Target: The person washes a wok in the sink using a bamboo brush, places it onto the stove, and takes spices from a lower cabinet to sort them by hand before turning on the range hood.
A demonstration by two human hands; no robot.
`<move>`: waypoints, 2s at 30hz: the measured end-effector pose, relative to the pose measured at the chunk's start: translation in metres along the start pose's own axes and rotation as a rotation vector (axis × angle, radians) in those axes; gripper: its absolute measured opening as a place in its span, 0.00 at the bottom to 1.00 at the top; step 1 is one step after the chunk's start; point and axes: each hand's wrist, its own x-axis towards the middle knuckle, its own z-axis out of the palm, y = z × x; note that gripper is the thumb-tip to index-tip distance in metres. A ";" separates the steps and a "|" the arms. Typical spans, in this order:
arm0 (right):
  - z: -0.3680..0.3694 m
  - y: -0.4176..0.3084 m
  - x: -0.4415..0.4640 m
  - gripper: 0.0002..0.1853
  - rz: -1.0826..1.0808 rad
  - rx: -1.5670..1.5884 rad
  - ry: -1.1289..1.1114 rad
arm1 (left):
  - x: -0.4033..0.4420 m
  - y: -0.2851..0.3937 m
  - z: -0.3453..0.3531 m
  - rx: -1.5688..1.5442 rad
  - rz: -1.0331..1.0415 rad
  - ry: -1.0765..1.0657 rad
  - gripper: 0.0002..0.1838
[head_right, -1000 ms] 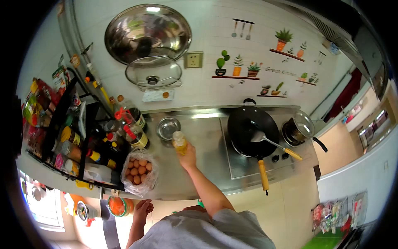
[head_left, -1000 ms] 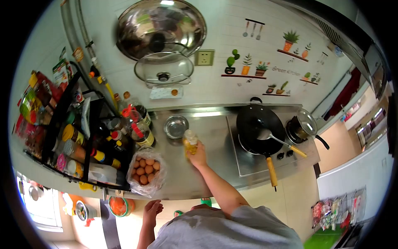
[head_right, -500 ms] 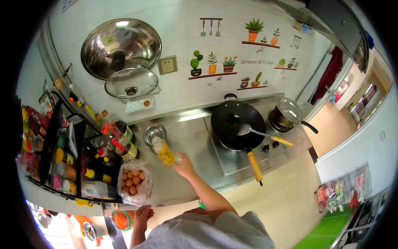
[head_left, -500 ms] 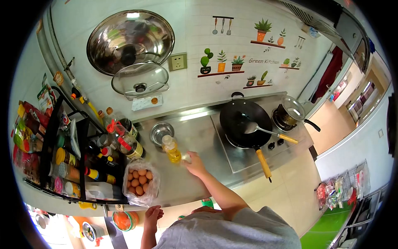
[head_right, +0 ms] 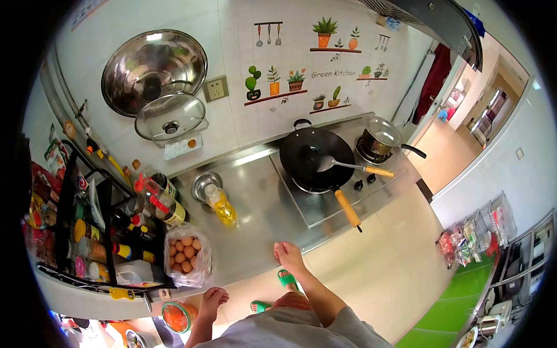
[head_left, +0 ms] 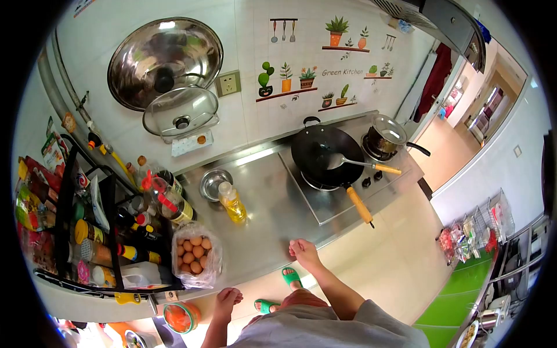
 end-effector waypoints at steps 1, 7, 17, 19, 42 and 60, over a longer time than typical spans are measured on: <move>0.002 0.003 -0.009 0.15 0.025 0.014 0.003 | -0.001 -0.001 0.001 -0.001 0.000 -0.037 0.09; 0.015 0.023 -0.058 0.17 0.026 -0.070 -0.013 | -0.006 -0.020 0.004 0.034 0.008 -0.086 0.09; 0.036 0.017 -0.103 0.15 -0.149 -0.218 -0.371 | -0.064 -0.065 0.016 -0.057 0.017 0.087 0.10; 0.031 0.015 -0.113 0.17 -0.230 -0.292 -0.410 | -0.083 -0.078 0.023 -0.106 -0.017 0.125 0.10; -0.092 0.061 -0.221 0.18 -0.142 -0.246 -0.362 | -0.168 -0.136 0.101 -0.044 -0.012 0.057 0.12; -0.025 0.078 -0.274 0.18 0.057 -0.199 -0.188 | 0.017 -0.121 -0.060 -0.854 -0.115 0.307 0.39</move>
